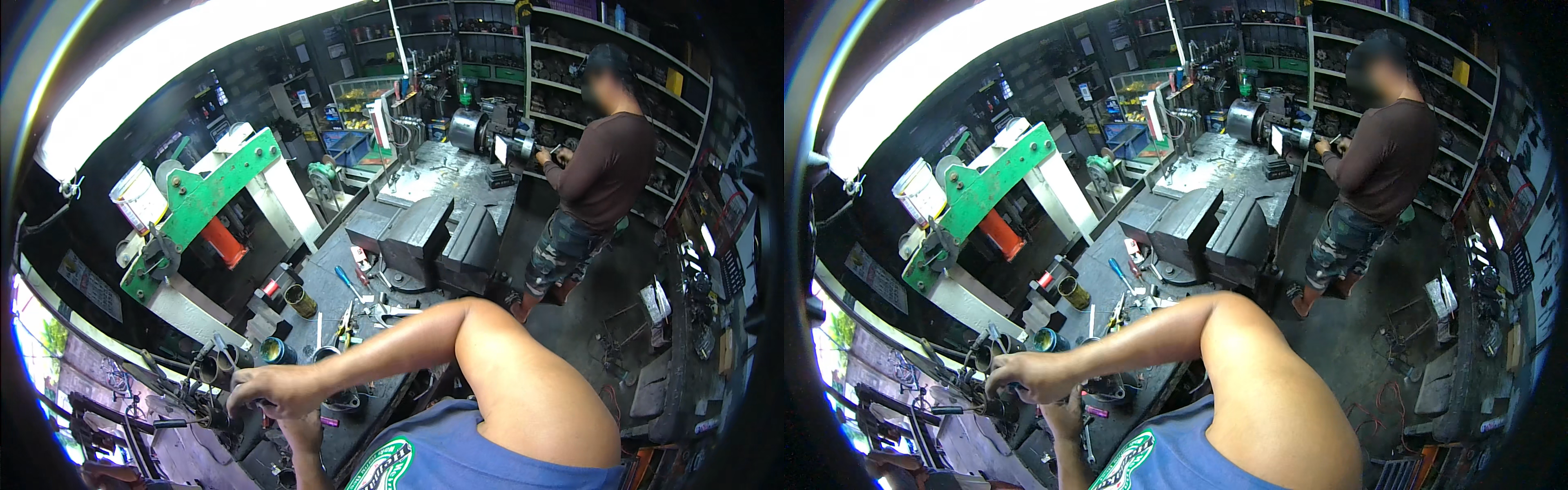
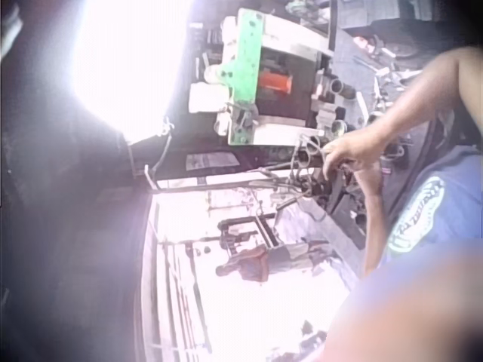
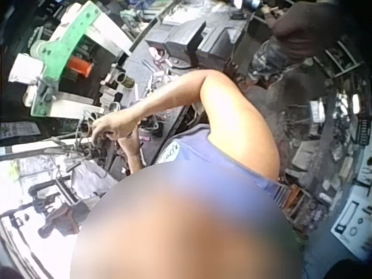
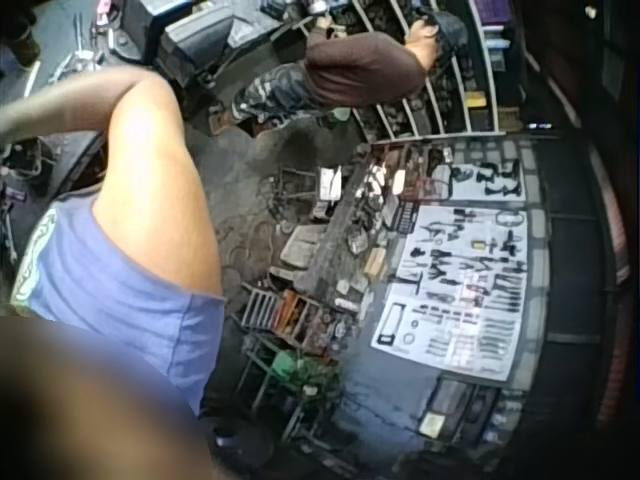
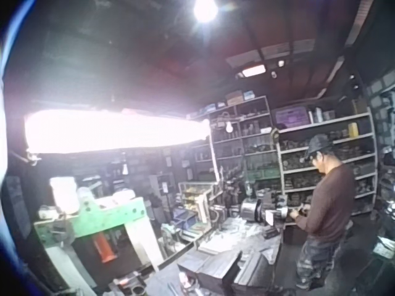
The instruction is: The person works on mechanical parts at a workbench, using a hammer to tap a cylindrical component and a file to smooth a cylindrical shaft. They handle various tools and parts, including a screwdriver and a metal ring, while another person works nearby.
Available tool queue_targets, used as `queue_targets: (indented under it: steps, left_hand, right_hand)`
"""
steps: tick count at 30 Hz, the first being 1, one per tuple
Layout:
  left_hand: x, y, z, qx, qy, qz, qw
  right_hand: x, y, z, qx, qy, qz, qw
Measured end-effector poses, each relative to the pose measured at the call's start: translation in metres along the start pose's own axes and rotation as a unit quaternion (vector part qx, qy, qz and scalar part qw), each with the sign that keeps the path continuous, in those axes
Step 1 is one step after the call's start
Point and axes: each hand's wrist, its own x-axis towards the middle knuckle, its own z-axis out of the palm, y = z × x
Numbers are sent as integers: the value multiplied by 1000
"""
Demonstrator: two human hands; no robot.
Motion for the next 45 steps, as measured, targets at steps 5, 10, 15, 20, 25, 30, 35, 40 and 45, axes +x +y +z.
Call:
queue_targets:
  steps: [5, 10, 15, 20, 25, 30, 35, 40, 45]
  left_hand:
    - [2, 3, 9, -43, -24, -82, 995]
    - [6, 14, 7, -142, 8, -75, 987]
    - [17, 26, -25, -19, 68, 37, 997]
    - [-4, -52, -138, 21, 270, -5, 963]
    - [-108, -189, -232, 127, 283, -317, 896]
    - [-207, -244, -175, 226, 40, -489, 842]
    - [-218, -267, -148, 242, 11, -496, 834]
    - [-190, -244, -183, 248, 108, -453, 850]
    - [-93, -145, -153, 94, 210, -249, 941]
  right_hand:
    - [-14, -9, 10, 190, 98, 71, 974]
    - [-11, -48, -16, 136, 164, -104, 971]
    - [-50, -55, -38, 108, 160, 20, 981]
    - [-117, -31, -47, 64, 317, 176, 930]
    - [-151, -21, -64, 122, 374, 192, 899]
    - [-131, -17, -49, 140, 331, 173, 917]
    - [-82, -14, -24, 150, 287, 136, 936]
    - [-35, -16, -23, 206, 288, 61, 933]
    - [0, 11, -18, 152, 360, 78, 917]
